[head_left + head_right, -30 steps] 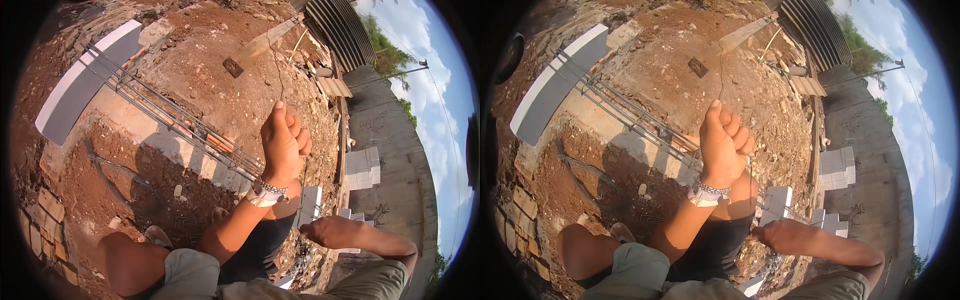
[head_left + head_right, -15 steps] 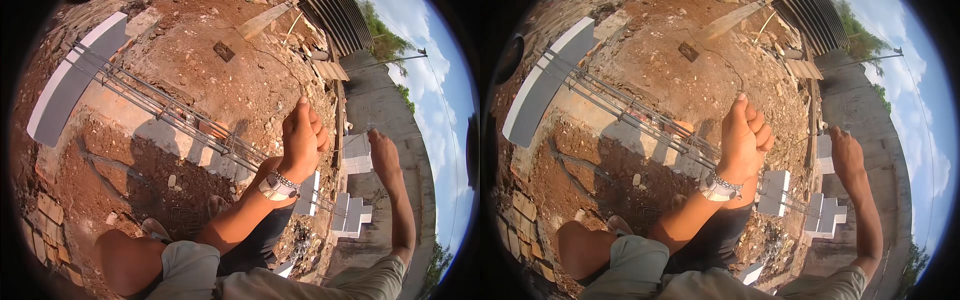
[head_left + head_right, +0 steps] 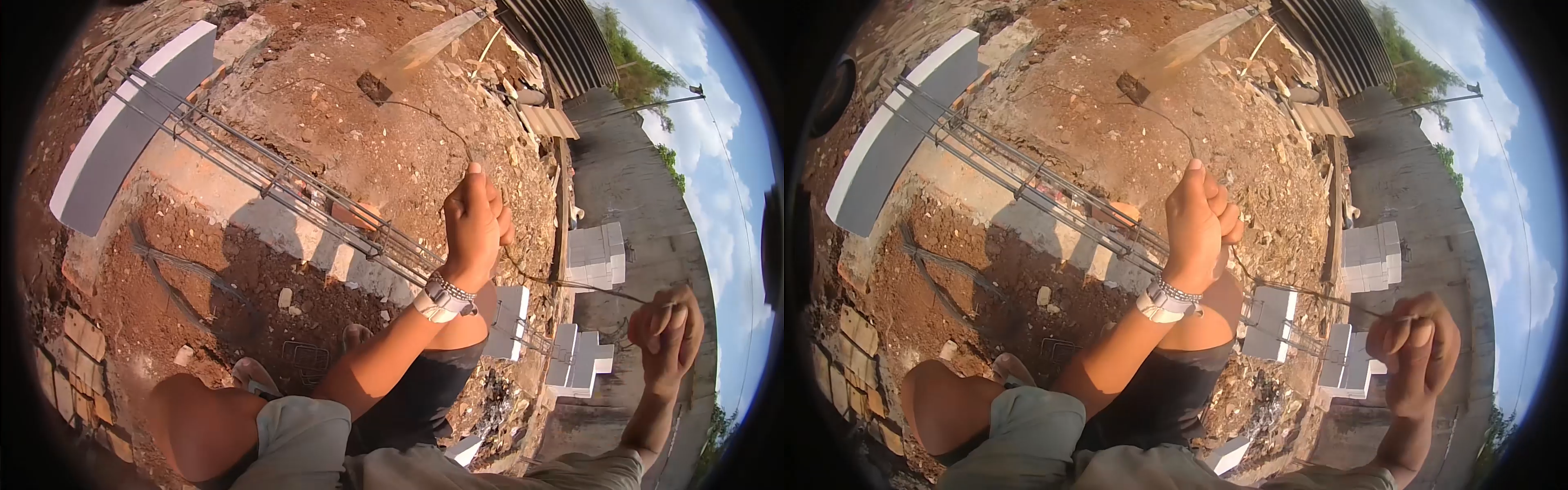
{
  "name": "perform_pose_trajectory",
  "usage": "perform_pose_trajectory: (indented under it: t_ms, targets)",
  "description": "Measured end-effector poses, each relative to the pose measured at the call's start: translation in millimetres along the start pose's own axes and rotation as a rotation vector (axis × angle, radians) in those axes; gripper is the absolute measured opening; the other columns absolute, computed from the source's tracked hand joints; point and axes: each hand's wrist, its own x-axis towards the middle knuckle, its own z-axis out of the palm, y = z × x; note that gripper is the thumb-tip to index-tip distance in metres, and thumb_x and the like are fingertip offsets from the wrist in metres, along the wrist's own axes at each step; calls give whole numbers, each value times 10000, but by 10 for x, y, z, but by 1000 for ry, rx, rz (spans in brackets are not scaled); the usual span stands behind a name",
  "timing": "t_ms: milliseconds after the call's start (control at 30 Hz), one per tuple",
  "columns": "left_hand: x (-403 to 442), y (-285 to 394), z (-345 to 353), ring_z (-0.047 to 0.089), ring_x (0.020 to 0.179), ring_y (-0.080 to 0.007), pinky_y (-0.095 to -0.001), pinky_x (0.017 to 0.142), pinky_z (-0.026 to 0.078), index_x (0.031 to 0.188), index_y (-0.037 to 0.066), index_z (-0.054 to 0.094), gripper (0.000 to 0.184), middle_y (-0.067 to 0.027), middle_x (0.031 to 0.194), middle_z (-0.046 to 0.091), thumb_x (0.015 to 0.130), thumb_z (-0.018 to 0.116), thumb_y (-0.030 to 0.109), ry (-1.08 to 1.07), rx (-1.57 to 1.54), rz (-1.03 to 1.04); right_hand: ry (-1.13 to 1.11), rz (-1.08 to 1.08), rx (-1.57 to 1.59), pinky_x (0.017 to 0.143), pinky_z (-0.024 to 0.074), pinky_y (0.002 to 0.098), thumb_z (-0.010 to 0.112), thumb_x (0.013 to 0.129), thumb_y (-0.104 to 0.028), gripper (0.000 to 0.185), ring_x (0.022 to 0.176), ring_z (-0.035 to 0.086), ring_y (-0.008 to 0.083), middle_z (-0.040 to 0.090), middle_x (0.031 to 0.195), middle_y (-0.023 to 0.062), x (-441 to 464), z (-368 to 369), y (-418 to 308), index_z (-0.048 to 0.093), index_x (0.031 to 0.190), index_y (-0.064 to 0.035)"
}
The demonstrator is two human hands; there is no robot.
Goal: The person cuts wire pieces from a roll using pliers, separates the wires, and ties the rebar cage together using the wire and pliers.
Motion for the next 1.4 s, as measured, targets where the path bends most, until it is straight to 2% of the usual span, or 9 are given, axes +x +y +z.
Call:
perform_pose_trajectory:
  t_ms: [200, 300, 467, 600, 867, 1000, 1100, 1200, 1400]
  targets:
    - [-171, 98, 143, 123, 436, -81, -278, 400, 135, 669, 182, 261, 438, 53, 566, 175, 1026, 402, 394, -109, -106, -31, -240, 818, -170, 826, 503, 404, 388, 1034, -228, 294, 885, 638, 357, 624, 938, 237, 248, 309, 429, 563, 1128, -12]
    - [-124, -60, 24, 138, 434, -80, -279, 398, 139, 668, 182, 253, 442, 54, 569, 177, 1038, 368, 395, -102, -38, -9, -40, 230, 25, 830, 506, 385, 391, 1025, -205, 274, 882, 638, 339, 614, 922, 214, 64, 133, -73, 552, 1118, -4]
    - [-401, 101, 327, 126, 435, -81, -283, 400, 142, 670, 181, 250, 446, 59, 565, 159, 1033, 374, 408, -125, -218, -71, -88, 630, -479, 837, 511, 352, 397, 1012, -167, 241, 878, 637, 309, 597, 896, 176, -55, 432, 769, 533, 1103, 9]
    - [-264, 132, 199, 122, 430, -80, -283, 398, 152, 666, 174, 252, 457, 58, 558, 150, 1034, 380, 413, -138, -101, 56, -168, 136, -39, 843, 515, 326, 401, 1000, -137, 215, 874, 637, 285, 584, 876, 146, 153, 378, -62, 518, 1090, 19]
    - [-321, 156, 217, 140, 412, -72, -267, 380, 165, 662, 171, 259, 461, 56, 536, 174, 1038, 380, 408, -120, -71, 105, -280, 240, -48, 822, 539, 328, 439, 965, -82, 125, 844, 649, 270, 559, 816, 129, 295, 587, -13, 477, 989, 35]
    - [-479, -26, 266, 145, 414, -70, -268, 379, 154, 674, 164, 269, 451, 57, 541, 181, 1037, 384, 407, -200, -158, -38, 238, 320, -387, 809, 553, 323, 490, 967, -125, 252, 868, 677, 236, 640, 868, 129, -89, 68, 52, 472, 1176, 15]
    - [-418, 154, 282, 139, 419, -71, -269, 384, 152, 683, 163, 269, 444, 56, 548, 180, 1036, 388, 405, -158, -96, 53, -123, 512, -515, 798, 563, 318, 529, 969, -157, 386, 885, 699, 210, 701, 907, 128, 12, 619, 728, 469, 1316, 0]
    - [-199, 153, 95, 125, 429, -79, -273, 393, 147, 688, 168, 273, 430, 55, 556, 171, 1032, 393, 394, -126, -72, 59, -29, -17, -203, 755, 565, 316, 523, 980, -172, 382, 879, 698, 196, 718, 933, 102, 92, 278, -313, 489, 1320, -2]
    - [-413, 331, 289, 124, 428, -81, -277, 395, 142, 669, 171, 258, 431, 55, 552, 168, 1032, 383, 366, -48, -85, -46, -30, 503, -560, 608, 542, 350, 436, 1011, -194, 240, 761, 670, 281, 658, 835, 125, -192, 839, 784, 505, 1122, 7]
